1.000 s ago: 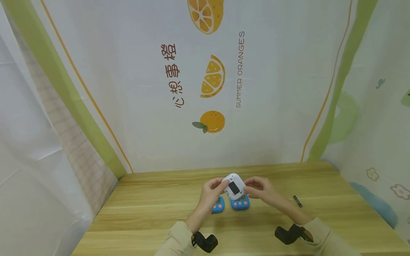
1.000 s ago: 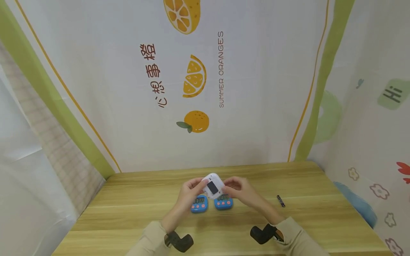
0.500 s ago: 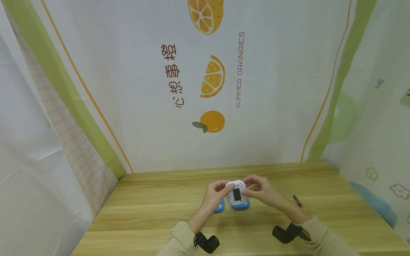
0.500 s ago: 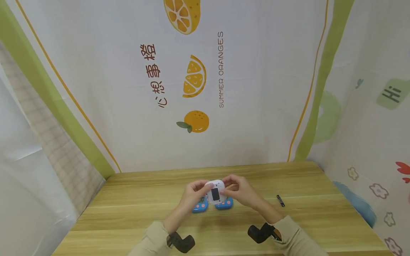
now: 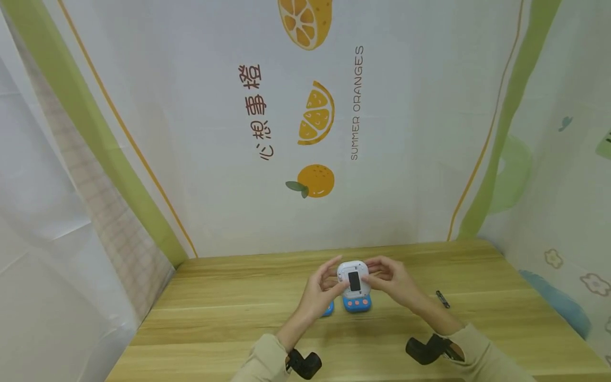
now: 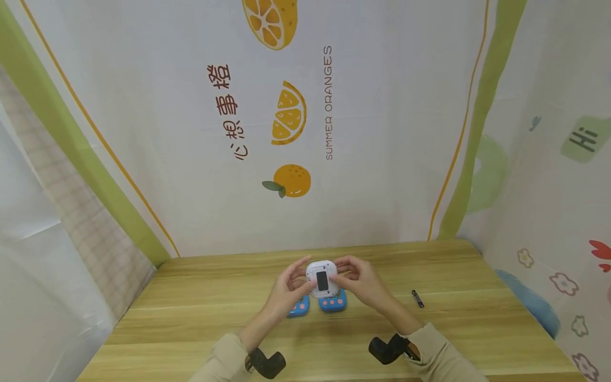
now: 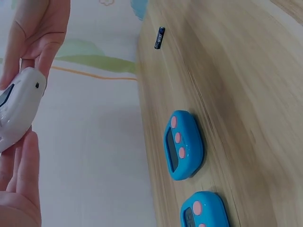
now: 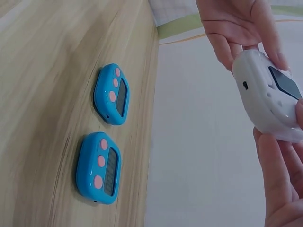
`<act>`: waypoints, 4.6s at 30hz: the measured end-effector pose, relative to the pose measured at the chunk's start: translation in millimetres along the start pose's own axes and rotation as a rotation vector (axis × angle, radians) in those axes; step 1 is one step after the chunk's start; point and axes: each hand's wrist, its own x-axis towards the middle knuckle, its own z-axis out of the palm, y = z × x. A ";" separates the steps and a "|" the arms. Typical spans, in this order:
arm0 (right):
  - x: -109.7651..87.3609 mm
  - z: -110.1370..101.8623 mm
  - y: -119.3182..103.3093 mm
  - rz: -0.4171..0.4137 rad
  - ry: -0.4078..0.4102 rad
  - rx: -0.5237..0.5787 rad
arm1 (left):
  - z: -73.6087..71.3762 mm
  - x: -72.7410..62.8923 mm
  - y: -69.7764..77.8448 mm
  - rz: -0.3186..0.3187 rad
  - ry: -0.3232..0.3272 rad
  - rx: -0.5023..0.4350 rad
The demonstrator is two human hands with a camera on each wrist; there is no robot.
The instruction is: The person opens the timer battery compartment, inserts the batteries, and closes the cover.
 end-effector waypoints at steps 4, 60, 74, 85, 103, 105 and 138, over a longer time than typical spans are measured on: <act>-0.6 0.8 -0.9 -0.051 -0.018 0.000 | 1.1 0.1 -2.7 0.015 0.010 -0.032; -2.3 1.4 -3.3 -0.051 -0.069 -0.015 | 8.0 0.3 -20.3 -0.097 0.055 -0.154; -7.3 0.0 0.8 0.086 -0.107 0.081 | 8.6 -5.5 -6.4 -0.120 0.022 -0.117; -11.4 -3.0 3.7 0.173 -0.135 0.137 | 6.2 -1.1 -32.8 -0.142 0.002 -0.164; -14.2 -10.8 -1.9 0.207 -0.040 0.053 | 4.7 -4.4 -32.4 -0.123 0.015 -0.141; -13.6 -14.2 -3.5 0.209 -0.033 0.045 | 3.4 -4.2 -32.5 -0.119 0.023 -0.140; -34.1 -15.9 88.1 0.311 -0.119 -0.043 | -5.4 -3.1 -35.3 -0.121 0.055 -0.140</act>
